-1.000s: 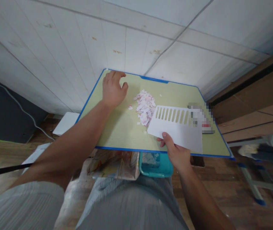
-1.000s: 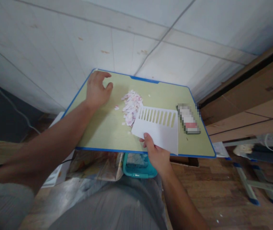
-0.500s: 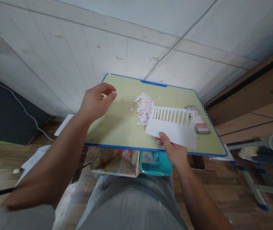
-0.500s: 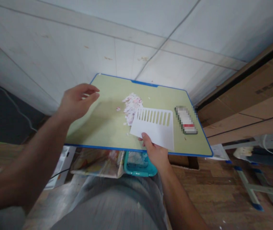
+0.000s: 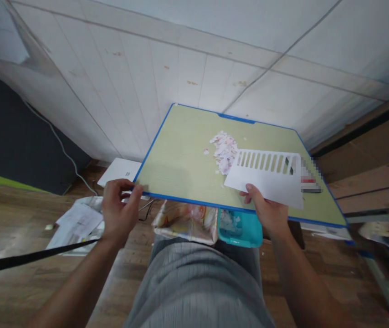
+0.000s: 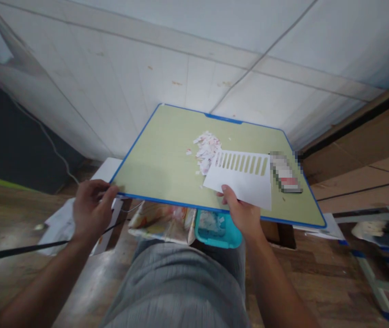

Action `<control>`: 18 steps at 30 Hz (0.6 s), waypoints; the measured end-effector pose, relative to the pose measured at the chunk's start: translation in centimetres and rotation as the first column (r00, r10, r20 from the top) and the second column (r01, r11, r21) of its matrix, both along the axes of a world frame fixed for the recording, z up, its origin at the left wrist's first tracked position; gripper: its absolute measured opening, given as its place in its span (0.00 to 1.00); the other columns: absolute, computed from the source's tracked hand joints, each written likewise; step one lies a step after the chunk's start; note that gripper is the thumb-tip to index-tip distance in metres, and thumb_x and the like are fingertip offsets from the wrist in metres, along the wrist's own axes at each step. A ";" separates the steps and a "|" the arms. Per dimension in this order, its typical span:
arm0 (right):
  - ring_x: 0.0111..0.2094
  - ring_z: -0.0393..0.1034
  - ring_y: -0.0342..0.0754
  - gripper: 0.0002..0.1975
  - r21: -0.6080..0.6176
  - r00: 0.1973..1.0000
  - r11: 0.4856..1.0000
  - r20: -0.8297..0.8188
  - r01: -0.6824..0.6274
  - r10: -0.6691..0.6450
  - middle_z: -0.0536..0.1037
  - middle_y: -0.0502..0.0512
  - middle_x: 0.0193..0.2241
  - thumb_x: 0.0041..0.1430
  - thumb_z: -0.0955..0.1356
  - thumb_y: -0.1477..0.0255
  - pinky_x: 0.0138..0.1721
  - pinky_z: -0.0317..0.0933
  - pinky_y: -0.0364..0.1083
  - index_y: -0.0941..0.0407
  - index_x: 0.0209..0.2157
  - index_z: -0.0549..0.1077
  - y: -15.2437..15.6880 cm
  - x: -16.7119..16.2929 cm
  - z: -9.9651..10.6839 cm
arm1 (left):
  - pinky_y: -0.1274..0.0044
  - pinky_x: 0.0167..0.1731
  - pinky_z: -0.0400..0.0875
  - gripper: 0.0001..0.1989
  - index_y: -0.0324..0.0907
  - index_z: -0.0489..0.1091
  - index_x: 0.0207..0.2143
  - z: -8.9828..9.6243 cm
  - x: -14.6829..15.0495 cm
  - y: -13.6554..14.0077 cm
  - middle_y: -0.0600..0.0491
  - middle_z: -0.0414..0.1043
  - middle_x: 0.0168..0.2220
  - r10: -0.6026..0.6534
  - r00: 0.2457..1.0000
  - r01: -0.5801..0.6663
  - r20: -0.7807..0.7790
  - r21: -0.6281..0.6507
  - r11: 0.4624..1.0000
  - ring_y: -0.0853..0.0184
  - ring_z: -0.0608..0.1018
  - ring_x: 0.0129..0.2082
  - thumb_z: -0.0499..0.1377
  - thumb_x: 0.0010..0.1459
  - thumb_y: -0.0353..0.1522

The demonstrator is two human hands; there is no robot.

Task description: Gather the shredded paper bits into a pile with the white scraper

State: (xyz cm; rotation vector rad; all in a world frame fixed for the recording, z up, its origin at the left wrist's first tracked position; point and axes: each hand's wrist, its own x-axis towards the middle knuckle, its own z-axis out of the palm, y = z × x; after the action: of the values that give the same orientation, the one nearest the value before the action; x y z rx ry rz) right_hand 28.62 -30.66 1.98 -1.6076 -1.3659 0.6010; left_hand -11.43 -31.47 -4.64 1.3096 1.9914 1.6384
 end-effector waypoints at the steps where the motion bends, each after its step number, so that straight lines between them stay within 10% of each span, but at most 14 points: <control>1: 0.30 0.83 0.58 0.29 0.006 1.000 1.000 -0.014 -0.004 0.004 0.86 0.59 0.24 0.66 0.76 0.44 0.38 0.80 0.55 0.47 0.18 0.75 0.0 -0.1 0.0 | 0.67 0.40 0.81 0.19 0.48 0.73 0.44 -0.3 0.1 -0.4 0.52 0.79 0.44 0.023 0.998 -0.023 0.064 0.000 1.000 0.57 0.84 0.42 0.71 0.57 0.48; 5: 0.29 0.83 0.58 0.28 0.025 1.000 0.999 -0.012 -0.025 0.025 0.87 0.60 0.25 0.66 0.74 0.45 0.38 0.80 0.56 0.47 0.19 0.76 0.0 -0.4 -0.2 | 0.60 0.50 0.85 0.31 0.49 0.74 0.48 -2.3 0.9 -2.4 0.47 0.85 0.49 -0.032 0.922 0.103 0.387 -0.163 0.981 0.48 0.87 0.53 0.72 0.56 0.61; 9: 0.30 0.83 0.58 0.27 0.048 1.000 0.998 -0.004 -0.028 0.028 0.87 0.60 0.26 0.66 0.74 0.46 0.40 0.81 0.56 0.47 0.20 0.76 0.2 -0.5 -0.3 | 0.51 0.57 0.88 0.43 0.49 0.85 0.55 -3.9 3.7 -4.6 0.40 0.89 0.60 -0.219 0.705 0.530 0.675 -0.295 0.795 0.35 0.86 0.66 0.63 0.62 0.73; 18: 0.30 0.84 0.58 0.26 0.051 0.995 0.998 -0.096 -0.032 0.037 0.88 0.62 0.27 0.64 0.74 0.42 0.41 0.82 0.56 0.48 0.24 0.79 -0.1 -1.4 -0.3 | 0.51 0.69 0.84 0.36 0.54 0.92 0.51 -2.2 7.0 -5.3 0.47 0.92 0.52 -0.229 0.704 0.505 0.673 -0.247 0.827 0.34 0.87 0.67 0.71 0.55 0.70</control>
State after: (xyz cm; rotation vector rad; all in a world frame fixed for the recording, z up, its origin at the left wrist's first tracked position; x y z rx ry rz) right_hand 27.20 -30.80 1.66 -1.4988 -1.3297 0.6524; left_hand -4.38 -36.77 -6.83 0.7915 1.4241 1.1422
